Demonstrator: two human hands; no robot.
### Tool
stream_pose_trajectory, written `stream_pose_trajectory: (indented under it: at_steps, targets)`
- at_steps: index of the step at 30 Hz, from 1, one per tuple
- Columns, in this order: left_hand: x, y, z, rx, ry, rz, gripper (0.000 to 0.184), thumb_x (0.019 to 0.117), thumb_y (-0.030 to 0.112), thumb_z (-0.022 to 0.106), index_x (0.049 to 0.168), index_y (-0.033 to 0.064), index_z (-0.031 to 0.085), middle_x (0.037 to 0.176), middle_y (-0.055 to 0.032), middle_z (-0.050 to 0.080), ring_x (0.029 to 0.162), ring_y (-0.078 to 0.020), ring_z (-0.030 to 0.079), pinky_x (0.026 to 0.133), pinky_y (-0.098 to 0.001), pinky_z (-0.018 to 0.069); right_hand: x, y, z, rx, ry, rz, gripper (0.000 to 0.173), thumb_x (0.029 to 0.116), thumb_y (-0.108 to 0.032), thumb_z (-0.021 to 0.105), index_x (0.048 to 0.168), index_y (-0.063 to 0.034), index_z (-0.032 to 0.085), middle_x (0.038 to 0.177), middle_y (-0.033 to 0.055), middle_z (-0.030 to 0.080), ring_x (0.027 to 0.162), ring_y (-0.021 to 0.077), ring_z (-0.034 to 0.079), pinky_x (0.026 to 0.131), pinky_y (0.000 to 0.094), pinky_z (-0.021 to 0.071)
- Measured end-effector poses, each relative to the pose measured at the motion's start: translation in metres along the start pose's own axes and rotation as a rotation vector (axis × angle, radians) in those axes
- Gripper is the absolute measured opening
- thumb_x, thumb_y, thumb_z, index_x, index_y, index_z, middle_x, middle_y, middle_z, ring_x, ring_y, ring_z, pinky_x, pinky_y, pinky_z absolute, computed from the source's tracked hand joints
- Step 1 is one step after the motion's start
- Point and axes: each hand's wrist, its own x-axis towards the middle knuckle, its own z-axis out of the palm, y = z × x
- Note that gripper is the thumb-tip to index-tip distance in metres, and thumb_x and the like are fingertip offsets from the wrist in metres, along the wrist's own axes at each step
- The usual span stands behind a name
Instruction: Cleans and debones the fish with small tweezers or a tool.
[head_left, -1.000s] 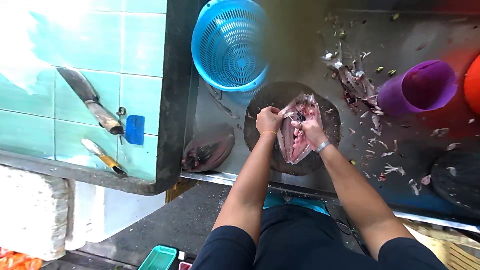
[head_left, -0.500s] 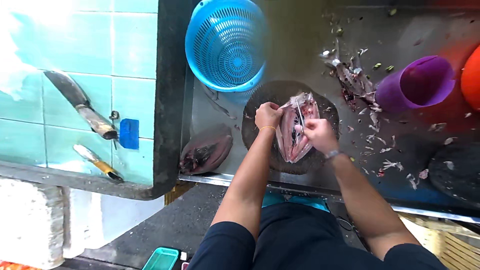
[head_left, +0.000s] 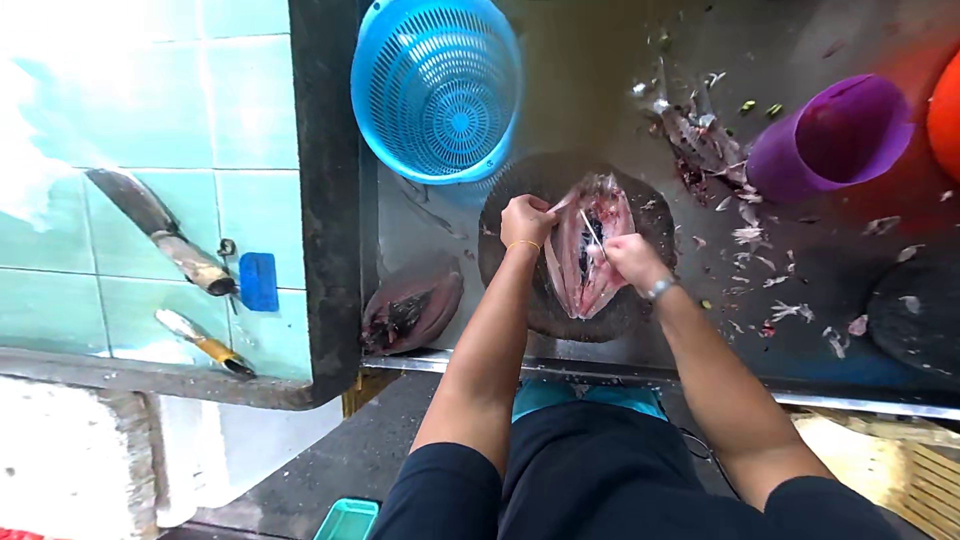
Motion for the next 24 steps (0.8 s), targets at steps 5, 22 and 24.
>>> stream_pose_trajectory:
  at_steps: [5, 22, 24]
  targets:
    - [0.001, 0.000, -0.002, 0.040, -0.005, 0.030, 0.037, 0.0808, 0.041, 0.082, 0.111, 0.0194, 0.076, 0.108, -0.0055, 0.075, 0.104, -0.0287, 0.071, 0.086, -0.0632, 0.0558, -0.026, 0.021, -0.020, 0.490, 0.119, -0.015, 0.042, 0.1106, -0.048, 0.034, 0.120, -0.0149, 0.059, 0.072, 0.0022, 0.061, 0.056, 0.0205, 0.064, 0.059, 0.0477, 0.0627]
    - [0.012, 0.010, 0.002, 0.032, 0.026, 0.083, 0.036, 0.0811, 0.035, 0.083, 0.112, 0.0180, 0.076, 0.105, -0.0039, 0.075, 0.102, -0.0255, 0.071, 0.086, -0.0586, 0.0567, 0.015, 0.010, 0.045, 0.488, -0.051, 0.109, 0.042, 0.1062, -0.047, 0.054, 0.096, -0.0068, 0.063, 0.064, 0.0006, 0.055, 0.047, 0.0116, 0.052, 0.045, 0.0297, 0.0515]
    - [0.010, 0.010, 0.004, 0.036, 0.036, 0.086, 0.034, 0.0826, 0.036, 0.081, 0.112, 0.0185, 0.076, 0.104, -0.0034, 0.075, 0.102, -0.0245, 0.071, 0.087, -0.0574, 0.0571, 0.025, 0.011, 0.044, 0.489, -0.011, 0.106, 0.039, 0.1051, -0.045, 0.057, 0.095, -0.0076, 0.064, 0.064, -0.0008, 0.054, 0.048, 0.0107, 0.050, 0.047, 0.0292, 0.0497]
